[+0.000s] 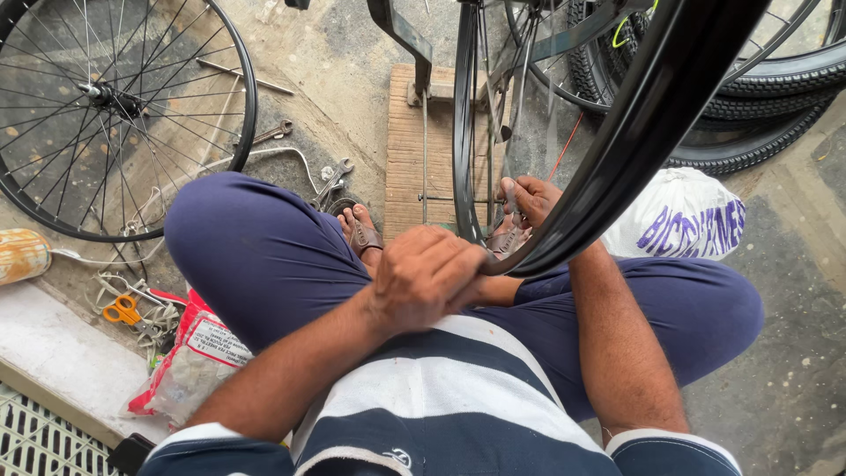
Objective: The person sits on the ground and uses a spoke wrench to tighten the nipples on the spokes of a bicycle wheel mounted on a truing stand. They rotate the wheel periodically to access different spokes and continue the adjustment process.
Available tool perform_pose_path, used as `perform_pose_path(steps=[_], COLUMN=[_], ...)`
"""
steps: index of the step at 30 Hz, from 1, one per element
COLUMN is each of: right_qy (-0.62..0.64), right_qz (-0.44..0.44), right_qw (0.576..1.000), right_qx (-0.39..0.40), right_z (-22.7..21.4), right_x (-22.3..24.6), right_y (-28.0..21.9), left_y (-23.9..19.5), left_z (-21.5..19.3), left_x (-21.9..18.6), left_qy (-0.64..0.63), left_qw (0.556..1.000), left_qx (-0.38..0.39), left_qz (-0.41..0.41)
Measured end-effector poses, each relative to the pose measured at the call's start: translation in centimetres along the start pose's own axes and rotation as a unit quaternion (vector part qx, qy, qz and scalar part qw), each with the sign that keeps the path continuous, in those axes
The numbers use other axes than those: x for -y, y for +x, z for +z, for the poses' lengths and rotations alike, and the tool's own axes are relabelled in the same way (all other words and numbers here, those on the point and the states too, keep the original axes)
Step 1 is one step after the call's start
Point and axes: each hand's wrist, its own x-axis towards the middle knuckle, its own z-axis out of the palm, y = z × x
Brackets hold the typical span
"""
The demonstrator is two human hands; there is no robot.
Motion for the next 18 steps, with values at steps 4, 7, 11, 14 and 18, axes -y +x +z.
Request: perform_pose_path(steps=[4, 7, 11, 14, 18], right_qy=[-0.055, -0.036, -0.04, -0.023, -0.015], right_qz=[0.004, 0.001, -0.001, -0.037, -0.033], right_qw=[0.998, 0.999, 0.999, 0.998, 0.998], right_qx=[-0.01, 0.006, 0.029, 0.04, 0.052], right_z=[0.3, 0.5, 0.1, -0.1, -0.4], right_x=[0.9, 1.1, 0.2, -0.7, -1.3], right_y=[-1.2, -1.2, -0.5, 0.2, 0.4], left_y=[-1.9, -2.3, -1.9, -1.9, -2.2], left_z=[1.7, 1.8, 1.6, 1.7, 2.0], left_x=[2.2, 1.9, 1.5, 1.6, 1.9], left_qy=[0.103, 0.101, 0.092, 0.089, 0.095], left_qw=[0.989, 0.992, 0.993, 0.995, 0.993], left_qx=[0.09, 0.06, 0.055, 0.046, 0.062], left_qz=[-0.056, -0.048, -0.038, -0.026, -0.032])
